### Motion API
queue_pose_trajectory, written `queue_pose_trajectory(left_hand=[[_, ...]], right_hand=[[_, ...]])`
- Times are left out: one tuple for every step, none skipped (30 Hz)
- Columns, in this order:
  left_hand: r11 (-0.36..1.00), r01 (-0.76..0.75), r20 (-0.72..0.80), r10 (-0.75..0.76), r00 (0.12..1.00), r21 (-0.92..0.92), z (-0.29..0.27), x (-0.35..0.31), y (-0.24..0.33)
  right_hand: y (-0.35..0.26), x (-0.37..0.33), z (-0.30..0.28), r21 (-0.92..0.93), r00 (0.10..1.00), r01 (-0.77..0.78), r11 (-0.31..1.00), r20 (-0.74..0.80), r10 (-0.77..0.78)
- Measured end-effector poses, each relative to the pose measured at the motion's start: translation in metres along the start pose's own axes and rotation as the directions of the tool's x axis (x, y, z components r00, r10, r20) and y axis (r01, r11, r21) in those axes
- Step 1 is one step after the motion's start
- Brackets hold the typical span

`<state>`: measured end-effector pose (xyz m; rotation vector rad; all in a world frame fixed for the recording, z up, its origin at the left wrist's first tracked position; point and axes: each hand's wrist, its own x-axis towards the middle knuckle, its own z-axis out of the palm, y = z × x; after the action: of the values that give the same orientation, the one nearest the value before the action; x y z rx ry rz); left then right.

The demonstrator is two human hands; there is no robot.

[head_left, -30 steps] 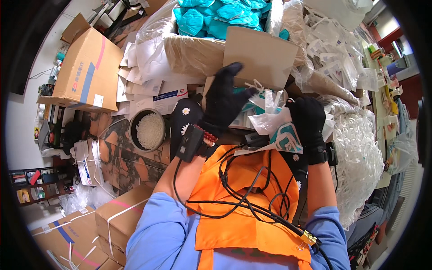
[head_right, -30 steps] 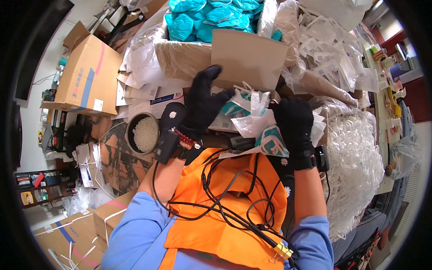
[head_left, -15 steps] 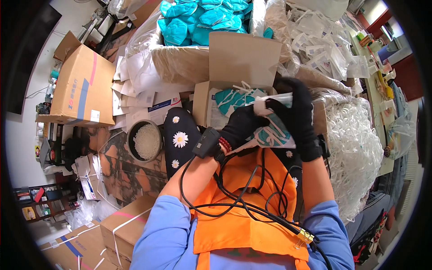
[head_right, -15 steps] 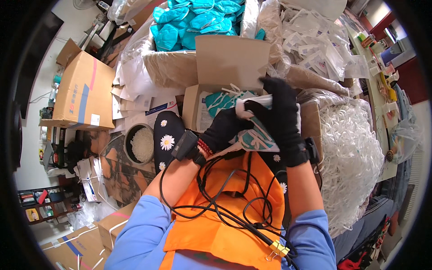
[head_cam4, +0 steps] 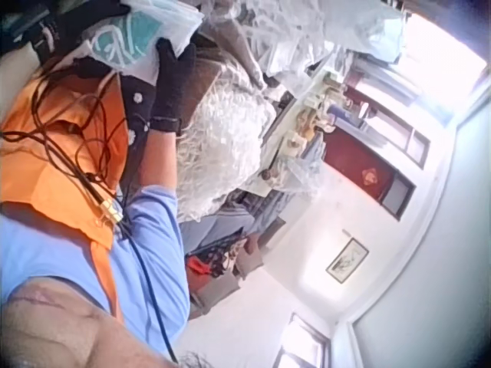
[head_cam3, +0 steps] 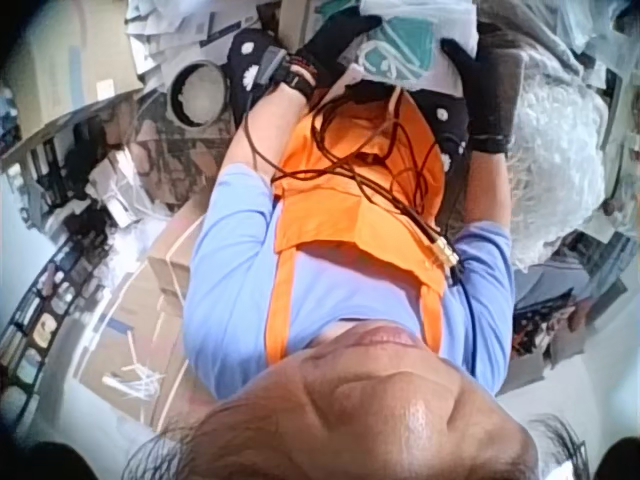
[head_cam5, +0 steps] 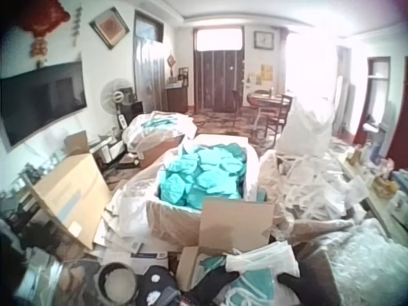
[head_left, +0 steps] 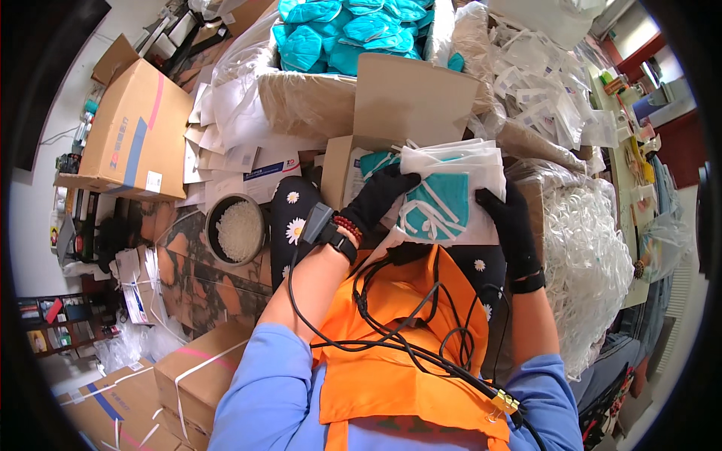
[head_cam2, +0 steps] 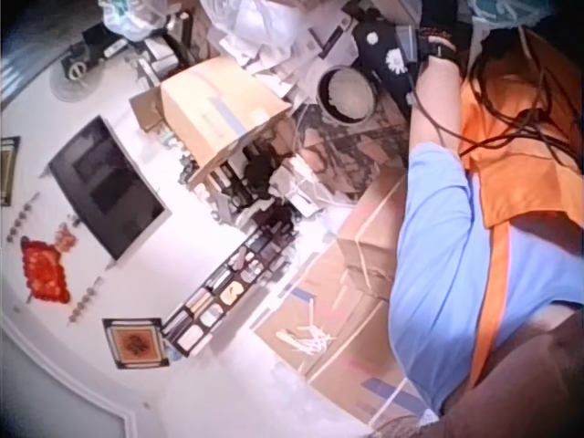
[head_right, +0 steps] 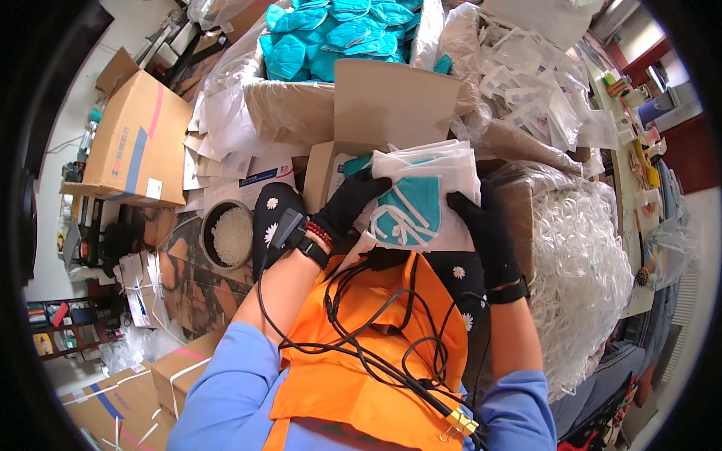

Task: Sorting and packaging face masks into boxes and plastic bags.

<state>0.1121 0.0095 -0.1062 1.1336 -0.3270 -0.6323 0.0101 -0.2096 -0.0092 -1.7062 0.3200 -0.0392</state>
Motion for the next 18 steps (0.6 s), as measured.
queue_pose_trajectory(left_hand=[[0.999, 0.011, -0.013, -0.011, 1.0, -0.036, 0.002, 0.002, 0.0], [0.979, 0.066, -0.077, -0.052, 0.996, 0.191, 0.004, 0.007, 0.0], [0.793, -0.126, -0.113, 0.238, 0.965, 0.596, -0.006, 0.01, -0.02], [0.412, -0.21, -0.027, 0.499, 0.866, 0.887, -0.026, 0.013, -0.057], [-0.064, -0.164, 0.166, 0.657, 0.735, 0.984, -0.039, 0.016, -0.078], [-0.098, -0.148, 0.176, 0.644, 0.745, 0.984, -0.042, 0.014, -0.073], [-0.016, -0.118, 0.101, 0.638, 0.763, 0.993, -0.047, 0.01, -0.068], [0.066, -0.086, 0.026, 0.627, 0.779, 0.994, -0.053, 0.006, -0.062], [0.149, -0.057, -0.046, 0.612, 0.79, 0.987, -0.055, 0.004, -0.054], [0.416, 0.031, -0.259, 0.505, 0.823, 0.909, -0.054, 0.005, -0.044], [0.642, 0.134, -0.457, 0.368, 0.81, 0.755, -0.051, 0.005, -0.036], [0.758, 0.166, -0.574, 0.313, 0.756, 0.631, -0.046, 0.001, -0.024], [0.853, 0.181, -0.677, 0.24, 0.696, 0.489, -0.044, -0.003, -0.018], [0.837, 0.116, -0.605, 0.283, 0.744, 0.535, -0.05, -0.003, -0.02], [0.819, 0.044, -0.521, 0.323, 0.79, 0.573, -0.056, -0.005, -0.022], [0.793, -0.044, -0.427, 0.373, 0.824, 0.608, -0.062, -0.001, -0.021], [0.832, -0.026, -0.431, 0.314, 0.846, 0.554, -0.062, 0.002, -0.023], [0.87, 0.006, -0.45, 0.249, 0.858, 0.493, -0.061, 0.0, -0.029]], right_hand=[[0.008, 0.002, 0.002, -0.072, 0.996, 0.037, 0.997, -0.081, -0.043], [0.012, 0.003, 0.004, -0.146, 0.983, 0.068, 0.987, -0.158, -0.091], [0.006, 0.003, 0.009, -0.298, 0.973, 0.096, 0.95, -0.173, -0.153], [-0.007, 0.001, 0.018, -0.445, 0.959, 0.125, 0.886, -0.173, -0.223], [-0.017, 0.001, 0.024, -0.58, 0.941, 0.147, 0.801, -0.167, -0.293], [-0.023, 0.001, 0.026, -0.644, 0.911, 0.215, 0.734, -0.138, -0.388], [-0.03, 0.002, 0.028, -0.702, 0.873, 0.279, 0.656, -0.099, -0.477], [-0.033, 0.005, 0.031, -0.751, 0.827, 0.338, 0.567, -0.051, -0.561], [-0.029, 0.01, 0.032, -0.752, 0.789, 0.408, 0.517, 0.006, -0.614], [-0.019, 0.019, 0.03, -0.751, 0.746, 0.472, 0.462, 0.062, -0.663], [-0.014, 0.024, 0.029, -0.744, 0.698, 0.534, 0.402, 0.119, -0.706], [-0.016, 0.026, 0.03, -0.764, 0.737, 0.493, 0.415, 0.113, -0.667], [-0.019, 0.027, 0.032, -0.785, 0.774, 0.451, 0.425, 0.106, -0.625], [-0.02, 0.029, 0.034, -0.805, 0.809, 0.407, 0.433, 0.096, -0.581], [-0.015, 0.029, 0.031, -0.827, 0.81, 0.404, 0.391, 0.125, -0.573], [-0.006, 0.036, 0.028, -0.847, 0.804, 0.406, 0.343, 0.153, -0.575], [-0.001, 0.042, 0.024, -0.866, 0.798, 0.405, 0.294, 0.178, -0.576], [-0.008, 0.045, 0.026, -0.897, 0.753, 0.391, 0.205, 0.183, -0.632]])
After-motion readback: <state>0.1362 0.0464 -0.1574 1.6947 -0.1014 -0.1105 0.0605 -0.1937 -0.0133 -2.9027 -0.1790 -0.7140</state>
